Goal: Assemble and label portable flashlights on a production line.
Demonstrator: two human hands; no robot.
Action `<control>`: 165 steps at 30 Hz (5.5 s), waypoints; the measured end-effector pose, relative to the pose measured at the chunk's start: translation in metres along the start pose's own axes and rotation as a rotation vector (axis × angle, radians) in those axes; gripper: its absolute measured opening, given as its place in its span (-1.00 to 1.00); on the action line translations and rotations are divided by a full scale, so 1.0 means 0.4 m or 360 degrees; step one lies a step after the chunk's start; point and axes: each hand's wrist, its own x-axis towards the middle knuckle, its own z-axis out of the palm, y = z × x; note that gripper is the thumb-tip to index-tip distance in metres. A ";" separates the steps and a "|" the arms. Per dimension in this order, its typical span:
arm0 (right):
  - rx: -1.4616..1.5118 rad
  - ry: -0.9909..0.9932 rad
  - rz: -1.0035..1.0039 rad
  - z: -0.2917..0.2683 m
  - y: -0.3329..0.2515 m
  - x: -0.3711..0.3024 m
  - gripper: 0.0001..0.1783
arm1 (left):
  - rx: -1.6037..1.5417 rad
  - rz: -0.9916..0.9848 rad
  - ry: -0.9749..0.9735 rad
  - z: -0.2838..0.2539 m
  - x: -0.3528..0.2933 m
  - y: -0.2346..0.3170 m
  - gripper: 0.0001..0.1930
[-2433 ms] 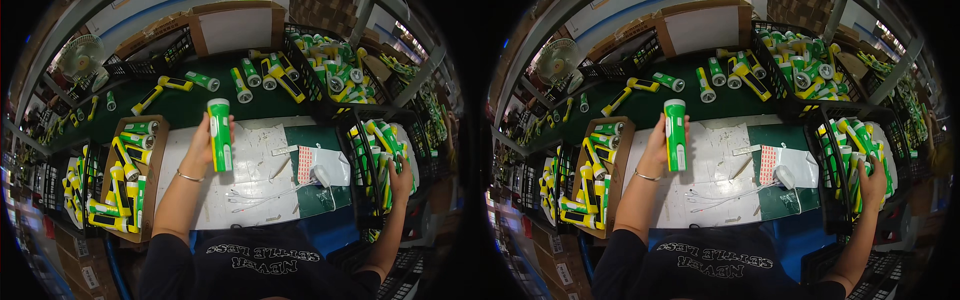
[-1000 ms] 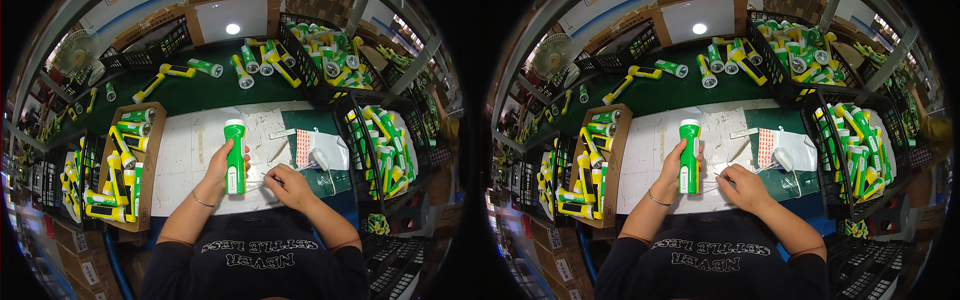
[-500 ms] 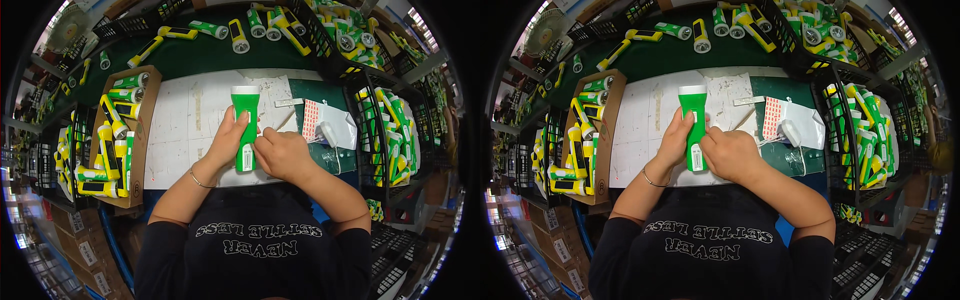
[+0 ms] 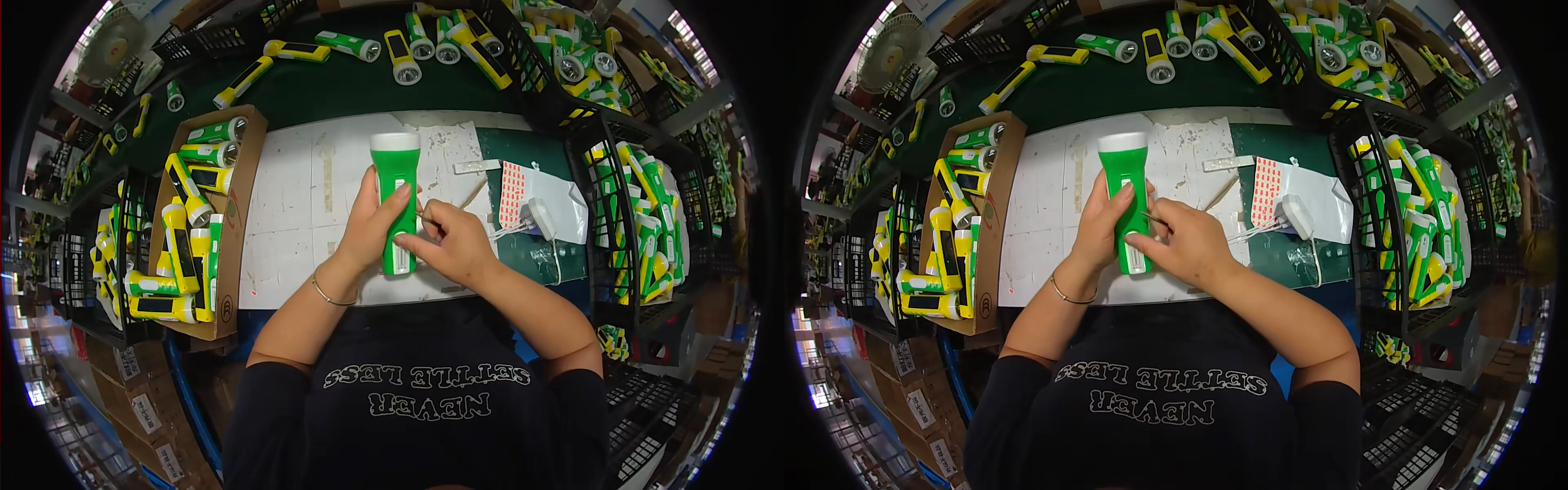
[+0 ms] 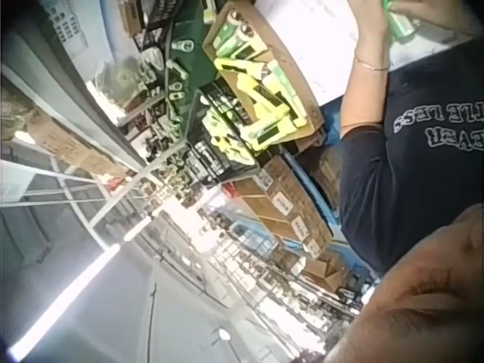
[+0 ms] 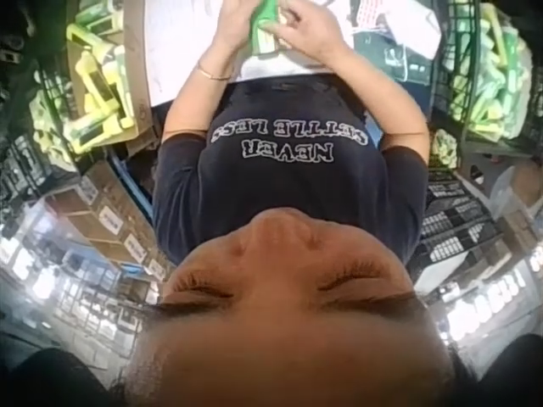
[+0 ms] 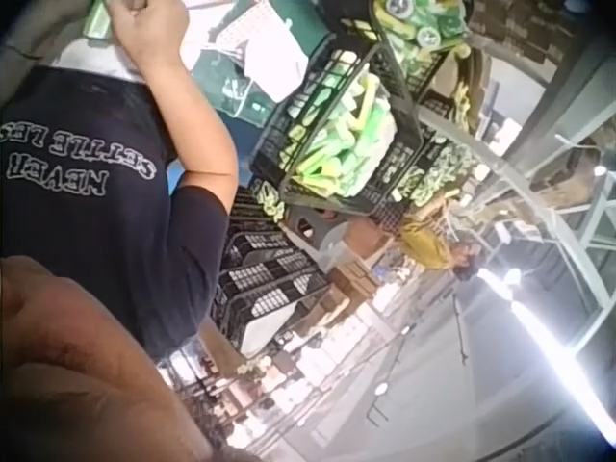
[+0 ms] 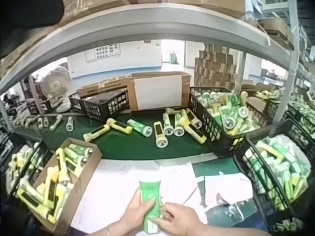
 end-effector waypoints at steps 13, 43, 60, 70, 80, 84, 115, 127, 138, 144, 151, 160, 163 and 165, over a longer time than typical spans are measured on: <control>0.0102 -0.0450 0.0029 -0.150 0.014 0.079 -0.29 | 0.1887 0.0392 -0.0344 -0.021 -0.049 0.081 -0.49; -0.0289 -0.0229 0.0062 0.063 0.094 0.054 -0.78 | 0.1422 -0.0157 0.0220 -0.154 -0.088 0.025 -0.38; 0.0677 -0.0191 0.0344 0.017 0.099 0.052 -0.81 | 0.1412 -0.0197 0.0141 -0.105 -0.072 0.000 -0.40; 0.0935 -0.0168 0.0545 0.011 0.111 0.053 -0.80 | 0.2280 0.0504 0.0306 -0.057 -0.064 -0.016 -0.38; 0.0746 -0.0045 0.0454 -0.001 0.086 0.030 -0.79 | 0.2204 0.0607 0.0277 -0.073 -0.041 -0.024 -0.42; -0.0029 -0.0049 0.0248 -0.041 0.054 0.006 -0.70 | 0.1240 0.0167 0.0493 -0.113 0.010 -0.001 -0.61; -0.1392 0.1095 0.1028 -0.750 0.231 -0.307 -0.35 | 0.1995 0.1256 0.0438 -0.096 0.570 0.060 -0.48; -0.1155 0.1358 0.0556 -0.707 0.138 -0.297 -0.50 | -0.0751 -0.0723 0.0041 -0.057 0.218 0.049 -0.37; -0.0250 0.0495 0.0155 -0.294 -0.022 -0.123 -0.58 | -0.0661 -0.0685 0.0107 -0.018 0.081 0.005 -0.57; -0.0274 0.0070 -0.0020 -0.147 -0.011 -0.084 -0.70 | -0.0613 -0.0673 0.0176 -0.028 0.048 0.008 -0.57; -0.0489 0.0050 -0.0310 -0.081 -0.007 -0.053 -0.89 | -0.0269 -0.0476 0.0160 -0.013 0.042 0.001 -0.64; -0.1196 0.0029 -0.0752 -0.021 -0.009 -0.024 -0.84 | 0.0279 -0.0153 0.0027 -0.011 0.032 -0.020 -0.63; -0.0900 -0.0167 -0.0978 -0.028 -0.020 -0.050 -0.78 | 0.0268 -0.0145 0.0129 -0.019 0.024 -0.003 -0.61; -0.0876 -0.0670 -0.0946 -0.025 -0.032 -0.095 -0.73 | 0.0194 -0.0145 0.0231 -0.042 0.036 0.003 -0.58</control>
